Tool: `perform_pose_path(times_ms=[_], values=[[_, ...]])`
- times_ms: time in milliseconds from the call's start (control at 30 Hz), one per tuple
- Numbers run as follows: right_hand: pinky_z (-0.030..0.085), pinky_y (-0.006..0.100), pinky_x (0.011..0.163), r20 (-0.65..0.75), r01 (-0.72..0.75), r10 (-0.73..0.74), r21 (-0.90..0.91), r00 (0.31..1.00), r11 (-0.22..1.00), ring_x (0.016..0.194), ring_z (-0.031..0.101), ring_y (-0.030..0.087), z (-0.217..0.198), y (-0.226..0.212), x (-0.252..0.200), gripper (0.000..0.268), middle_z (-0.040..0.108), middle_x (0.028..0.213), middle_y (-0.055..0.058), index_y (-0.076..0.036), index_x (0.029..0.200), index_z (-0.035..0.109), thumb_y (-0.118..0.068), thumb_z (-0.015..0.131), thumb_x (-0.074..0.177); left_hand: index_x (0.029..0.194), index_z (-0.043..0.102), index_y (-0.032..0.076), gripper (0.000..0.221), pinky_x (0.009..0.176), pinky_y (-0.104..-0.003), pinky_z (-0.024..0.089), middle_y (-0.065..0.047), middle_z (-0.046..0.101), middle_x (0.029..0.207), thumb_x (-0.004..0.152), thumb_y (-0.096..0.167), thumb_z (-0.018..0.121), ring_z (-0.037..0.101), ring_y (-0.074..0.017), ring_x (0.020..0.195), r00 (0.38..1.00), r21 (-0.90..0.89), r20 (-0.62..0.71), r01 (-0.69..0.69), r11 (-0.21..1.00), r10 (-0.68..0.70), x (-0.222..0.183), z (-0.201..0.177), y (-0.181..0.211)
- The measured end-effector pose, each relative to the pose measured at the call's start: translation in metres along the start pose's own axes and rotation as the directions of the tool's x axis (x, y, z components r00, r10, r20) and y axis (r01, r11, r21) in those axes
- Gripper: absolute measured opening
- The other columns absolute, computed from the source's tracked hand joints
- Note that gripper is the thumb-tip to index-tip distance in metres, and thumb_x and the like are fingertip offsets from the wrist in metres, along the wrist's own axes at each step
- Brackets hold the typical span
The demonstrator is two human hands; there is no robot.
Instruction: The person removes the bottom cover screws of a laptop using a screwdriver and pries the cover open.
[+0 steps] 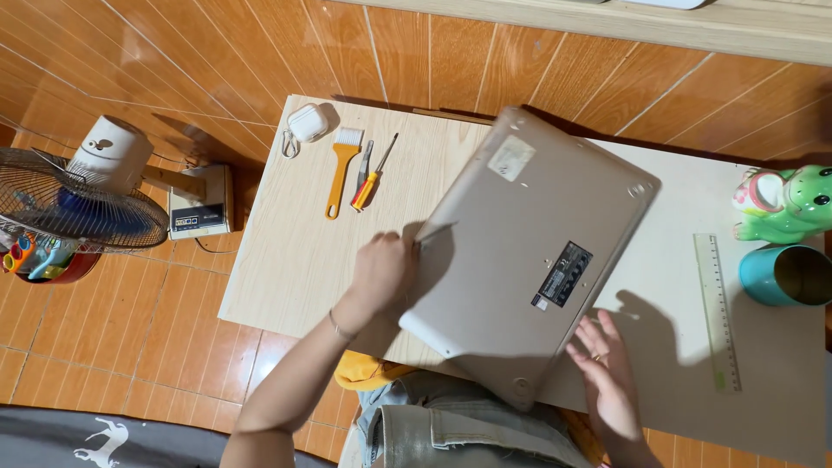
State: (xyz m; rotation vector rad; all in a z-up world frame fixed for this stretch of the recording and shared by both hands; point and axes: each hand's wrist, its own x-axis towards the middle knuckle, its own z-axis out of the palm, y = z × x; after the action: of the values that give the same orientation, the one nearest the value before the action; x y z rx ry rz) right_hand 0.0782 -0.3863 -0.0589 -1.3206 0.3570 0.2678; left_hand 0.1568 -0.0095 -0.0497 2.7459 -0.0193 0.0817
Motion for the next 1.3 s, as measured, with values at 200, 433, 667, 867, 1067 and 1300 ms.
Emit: perform_pose_path(times_ms=[200,433,667,867,1067,1300], values=[[0.037,0.050,0.113,0.117,0.098,-0.063,-0.324,0.991,0.941,0.149,0.036,0.036,-0.008,-0.014,0.049,0.083,0.034,0.162,0.026,-0.001,0.162,0.019,-0.009,0.054,0.087,0.093,0.068,0.002,0.016,0.061,-0.044,0.059,-0.016,0.069,0.088,0.090,0.017,0.064,0.070,-0.0338,0.082,0.994,0.028,-0.069,0.085,0.996,-0.083,-0.045,0.004,0.017],[0.037,0.042,0.117,0.124,0.244,-0.213,-0.355,0.969,0.903,0.150,0.036,0.030,-0.019,-0.027,0.105,0.077,0.038,0.159,0.025,0.003,0.160,0.028,-0.005,0.059,0.090,0.092,0.067,0.001,0.014,0.068,-0.044,0.060,-0.017,0.070,0.090,0.092,0.015,0.064,0.070,-0.0339,0.083,0.996,-0.134,-0.078,0.025,0.991,-0.036,-0.053,0.006,0.045],[0.042,0.032,0.110,0.160,0.304,-0.262,-0.359,0.952,0.882,0.134,0.051,0.021,-0.027,-0.025,0.105,0.075,0.049,0.148,0.018,0.004,0.162,0.031,-0.002,0.063,0.094,0.109,0.068,0.001,0.022,0.072,-0.040,0.060,-0.018,0.072,0.089,0.093,0.016,0.066,0.073,-0.0310,0.075,0.984,-0.613,0.126,-0.024,0.789,0.127,-0.037,-0.071,0.037],[0.038,0.033,0.118,0.264,0.395,-0.296,-0.541,0.918,0.742,0.142,0.050,0.020,-0.014,-0.048,0.072,0.071,0.049,0.158,0.018,0.004,0.162,0.034,-0.011,0.064,0.099,0.114,0.074,0.008,0.026,0.074,-0.037,0.061,-0.013,0.077,0.095,0.092,0.021,0.072,0.075,-0.0284,0.078,0.954,-0.392,0.214,-0.111,0.913,0.208,-0.059,-0.053,-0.030],[0.032,0.041,0.123,0.416,0.582,-0.427,-0.704,0.803,0.408,0.155,0.036,0.034,-0.017,-0.041,0.066,0.073,0.034,0.168,0.025,0.006,0.159,0.036,-0.018,0.067,0.097,0.111,0.078,0.013,0.024,0.067,-0.038,0.060,-0.010,0.077,0.097,0.089,0.020,0.074,0.073,-0.0284,0.073,0.979,-0.289,0.133,-0.110,0.951,0.154,-0.071,-0.048,-0.033],[0.032,0.040,0.125,0.402,0.549,-0.404,-0.746,0.822,0.375,0.157,0.036,0.031,-0.023,-0.043,0.070,0.069,0.035,0.170,0.020,0.004,0.157,0.039,-0.024,0.063,0.099,0.114,0.079,0.015,0.032,0.063,-0.035,0.058,-0.004,0.074,0.093,0.083,0.012,0.074,0.072,-0.0204,0.076,0.971,-0.109,0.010,-0.238,0.965,0.240,-0.079,-0.049,-0.033]])
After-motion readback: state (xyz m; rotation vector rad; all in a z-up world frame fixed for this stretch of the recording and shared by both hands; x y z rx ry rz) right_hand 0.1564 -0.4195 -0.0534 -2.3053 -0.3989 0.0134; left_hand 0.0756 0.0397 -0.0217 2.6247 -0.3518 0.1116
